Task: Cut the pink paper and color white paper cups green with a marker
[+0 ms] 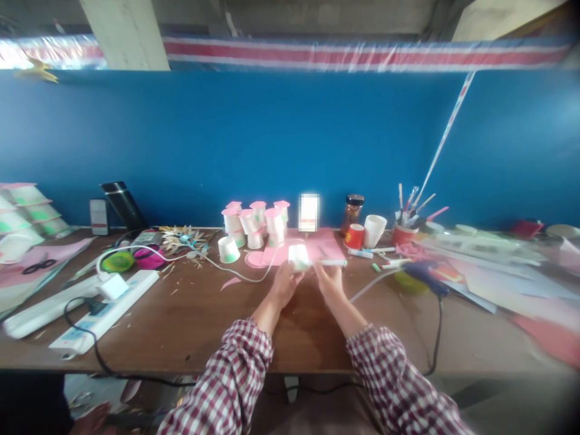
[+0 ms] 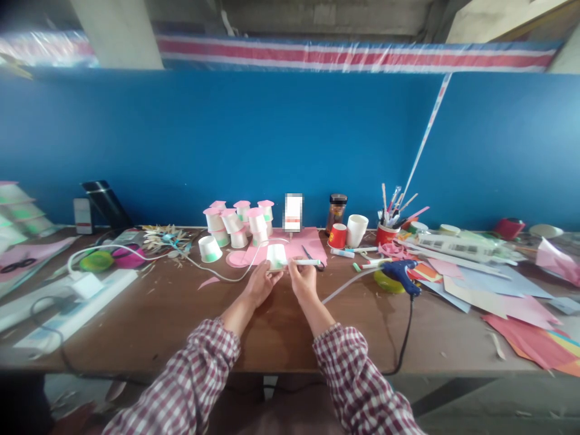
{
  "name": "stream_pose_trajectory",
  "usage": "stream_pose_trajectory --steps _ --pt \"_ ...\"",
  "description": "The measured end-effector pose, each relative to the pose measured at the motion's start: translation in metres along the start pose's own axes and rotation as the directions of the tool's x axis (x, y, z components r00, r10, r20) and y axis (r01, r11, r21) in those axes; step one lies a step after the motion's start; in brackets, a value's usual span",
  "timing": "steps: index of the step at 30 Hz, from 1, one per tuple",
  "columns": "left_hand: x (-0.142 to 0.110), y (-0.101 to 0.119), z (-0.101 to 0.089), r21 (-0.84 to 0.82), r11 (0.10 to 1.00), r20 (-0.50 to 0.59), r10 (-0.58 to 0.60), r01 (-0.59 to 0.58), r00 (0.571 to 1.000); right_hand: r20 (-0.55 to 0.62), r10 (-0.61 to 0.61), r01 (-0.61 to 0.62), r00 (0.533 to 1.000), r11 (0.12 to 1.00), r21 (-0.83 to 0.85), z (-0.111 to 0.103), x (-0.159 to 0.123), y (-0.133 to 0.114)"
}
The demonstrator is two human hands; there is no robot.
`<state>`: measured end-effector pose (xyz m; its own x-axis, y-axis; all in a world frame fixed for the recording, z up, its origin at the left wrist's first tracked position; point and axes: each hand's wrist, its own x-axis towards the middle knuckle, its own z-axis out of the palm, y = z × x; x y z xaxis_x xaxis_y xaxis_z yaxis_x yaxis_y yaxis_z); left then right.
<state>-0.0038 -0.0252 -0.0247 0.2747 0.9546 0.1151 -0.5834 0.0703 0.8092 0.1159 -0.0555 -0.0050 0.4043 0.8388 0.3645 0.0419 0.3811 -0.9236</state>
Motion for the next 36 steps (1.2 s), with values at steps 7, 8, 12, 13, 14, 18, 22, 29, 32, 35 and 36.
stream_pose_trajectory --steps 7,8,12,13,14,18,22,29,32,35,36 --pt "0.0001 0.0002 -0.0006 0.003 1.0 0.011 -0.017 0.017 1.0 -0.001 -0.006 0.006 1.0 1.0 -0.002 0.0005 -0.0004 -0.0003" --pt "0.0006 -0.0004 -0.0011 0.003 1.0 0.011 -0.019 0.019 1.0 0.001 -0.008 0.008 1.0 1.0 -0.003 0.0004 -0.0005 0.0002" --pt "0.002 -0.0022 -0.0026 0.01 1.0 0.007 -0.021 0.021 1.0 0.007 -0.016 0.016 1.0 1.0 -0.01 0.0002 -0.0002 0.0018" --pt "0.0021 -0.0025 -0.0027 0.013 1.0 0.008 -0.02 0.02 1.0 0.007 -0.018 0.018 1.0 1.0 -0.013 0.0001 -0.0001 0.002" --pt "0.002 -0.0026 -0.0027 0.015 1.0 0.007 -0.019 0.019 1.0 0.007 -0.02 0.02 1.0 1.0 -0.015 0.0 0.0001 0.0022" --pt "0.0014 -0.0023 -0.0018 0.024 1.0 0.002 -0.011 0.011 1.0 0.009 -0.027 0.027 1.0 0.999 -0.031 -0.0006 0.0005 0.003" --pt "0.0003 -0.001 0.0005 0.028 1.0 -0.004 -0.004 0.004 1.0 0.013 -0.031 0.032 0.999 0.998 -0.053 -0.0016 0.0004 0.005" --pt "-0.0004 -0.0006 0.0016 0.049 0.999 -0.018 0.003 -0.002 1.0 0.008 -0.035 0.036 0.999 0.996 -0.082 -0.0027 0.0008 0.0068" --pt "0.0001 -0.0017 0.0009 0.061 0.998 -0.018 -0.001 0.002 1.0 0.003 -0.036 0.036 0.999 0.996 -0.085 -0.0024 0.0009 0.0059" --pt "0.0002 -0.0024 0.0008 0.071 0.997 -0.02 -0.004 0.005 1.0 0.0 -0.036 0.036 0.999 0.996 -0.087 -0.002 0.0007 0.004" --pt "0.0002 -0.0025 0.0009 0.072 0.997 -0.022 -0.004 0.005 1.0 0.0 -0.038 0.038 0.999 0.995 -0.088 -0.0019 0.0006 0.0032"
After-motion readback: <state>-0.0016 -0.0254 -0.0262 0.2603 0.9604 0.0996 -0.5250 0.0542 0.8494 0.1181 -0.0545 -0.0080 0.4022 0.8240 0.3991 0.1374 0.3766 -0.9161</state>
